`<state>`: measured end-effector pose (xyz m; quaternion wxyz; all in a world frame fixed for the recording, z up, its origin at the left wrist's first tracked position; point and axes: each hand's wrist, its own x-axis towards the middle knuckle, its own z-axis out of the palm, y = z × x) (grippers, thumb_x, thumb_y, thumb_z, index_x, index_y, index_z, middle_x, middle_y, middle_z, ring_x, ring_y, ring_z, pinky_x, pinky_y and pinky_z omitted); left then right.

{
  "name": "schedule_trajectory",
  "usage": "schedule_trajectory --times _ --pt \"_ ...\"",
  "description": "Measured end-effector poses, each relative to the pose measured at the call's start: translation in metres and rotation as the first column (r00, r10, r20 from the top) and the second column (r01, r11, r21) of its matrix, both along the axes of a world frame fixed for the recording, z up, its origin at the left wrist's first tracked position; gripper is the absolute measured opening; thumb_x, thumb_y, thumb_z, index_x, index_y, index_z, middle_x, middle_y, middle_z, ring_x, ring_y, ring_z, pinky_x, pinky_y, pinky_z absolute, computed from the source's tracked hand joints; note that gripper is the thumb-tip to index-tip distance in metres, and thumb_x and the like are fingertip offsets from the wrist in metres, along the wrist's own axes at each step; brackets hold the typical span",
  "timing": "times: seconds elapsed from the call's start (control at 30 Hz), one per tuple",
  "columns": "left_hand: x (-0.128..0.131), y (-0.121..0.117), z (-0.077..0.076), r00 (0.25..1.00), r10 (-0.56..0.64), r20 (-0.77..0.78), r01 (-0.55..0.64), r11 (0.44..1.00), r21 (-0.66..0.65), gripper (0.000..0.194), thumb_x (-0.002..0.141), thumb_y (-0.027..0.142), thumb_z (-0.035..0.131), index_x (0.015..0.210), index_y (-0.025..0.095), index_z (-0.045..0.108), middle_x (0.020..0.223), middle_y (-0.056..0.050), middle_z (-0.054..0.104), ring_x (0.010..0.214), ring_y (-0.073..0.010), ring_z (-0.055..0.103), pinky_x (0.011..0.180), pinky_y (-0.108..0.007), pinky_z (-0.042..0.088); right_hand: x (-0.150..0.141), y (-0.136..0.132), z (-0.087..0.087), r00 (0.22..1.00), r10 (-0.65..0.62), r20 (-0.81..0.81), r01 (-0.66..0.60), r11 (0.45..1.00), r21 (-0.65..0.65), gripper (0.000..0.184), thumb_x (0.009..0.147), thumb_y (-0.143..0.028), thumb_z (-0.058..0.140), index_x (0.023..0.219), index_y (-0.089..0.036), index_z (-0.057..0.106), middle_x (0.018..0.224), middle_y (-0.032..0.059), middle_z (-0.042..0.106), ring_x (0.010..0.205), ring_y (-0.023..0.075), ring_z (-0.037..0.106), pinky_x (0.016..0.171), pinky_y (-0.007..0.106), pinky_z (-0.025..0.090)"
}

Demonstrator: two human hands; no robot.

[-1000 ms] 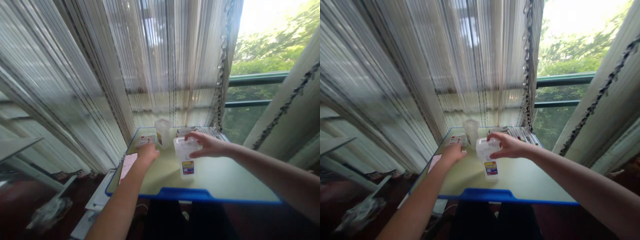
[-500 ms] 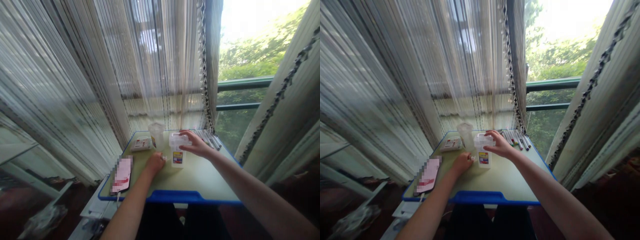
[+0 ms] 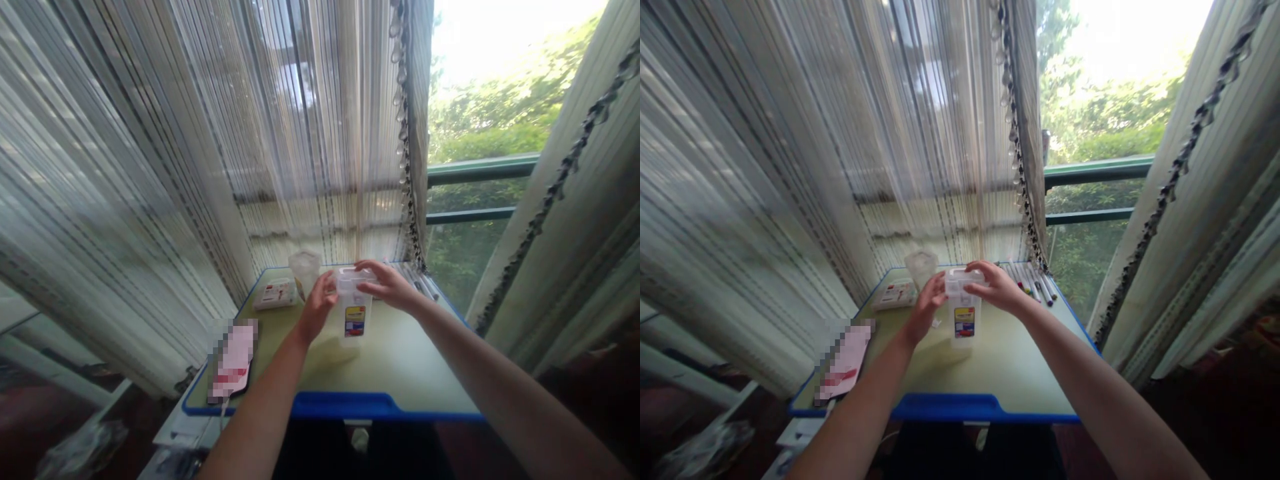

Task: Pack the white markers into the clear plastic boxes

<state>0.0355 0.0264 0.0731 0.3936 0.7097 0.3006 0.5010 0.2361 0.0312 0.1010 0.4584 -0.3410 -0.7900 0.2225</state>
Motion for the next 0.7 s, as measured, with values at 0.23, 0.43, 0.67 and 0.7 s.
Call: schedule_trajectory --times 0.23,0.43,0.67,0.7 --pt "0.034 -0.007 -0.001 0.982 -0.063 0.177 0.091 0.984 -0.156 0.059 0.066 0.038 0.074 0.115 0.015 0.048 0.102 -0.008 0.063 0.092 -0.0204 0.061 0.080 -0.033 0.050 0.008 -0.017 0.012 0.990 -0.138 -0.014 0.138 0.990 -0.019 0.029 0.079 -0.043 0.057 0.097 -0.020 0.062 0.106 0.0077 0.063 0.099 0.0212 0.058 0.085 0.035 0.045" --pt "0.043 -0.018 -0.003 0.992 -0.064 0.108 0.082 0.982 -0.170 0.072 0.059 0.034 0.080 0.121 0.017 0.049 0.101 -0.007 0.063 0.093 -0.0199 0.061 0.084 -0.034 0.050 0.023 -0.023 0.019 0.967 -0.240 -0.089 0.206 0.936 -0.287 0.039 0.081 -0.054 0.050 0.091 -0.018 0.062 0.071 0.0024 0.063 0.062 0.0154 0.058 0.058 0.026 0.047" --pt "0.051 -0.021 -0.006 0.957 -0.194 0.217 0.238 0.950 -0.201 0.117 0.051 0.028 0.085 0.143 0.022 0.012 0.108 -0.010 0.063 0.099 -0.0224 0.061 0.088 -0.041 0.048 0.041 0.006 0.028 0.910 -0.344 -0.233 -0.005 0.552 -0.834 0.067 0.082 -0.072 0.023 0.083 -0.015 0.060 0.060 0.0080 0.064 0.050 0.0196 0.060 0.046 0.030 0.048" --pt "0.052 -0.022 -0.004 0.947 -0.215 0.238 0.263 0.945 -0.195 0.118 0.052 0.029 0.085 0.143 0.023 0.011 0.111 -0.011 0.062 0.101 -0.0235 0.060 0.088 -0.041 0.049 0.042 0.009 0.029 0.924 -0.303 -0.232 -0.048 0.510 -0.859 0.072 0.081 -0.073 0.019 0.082 -0.015 0.061 0.059 0.0085 0.064 0.049 0.0199 0.059 0.045 0.030 0.048"
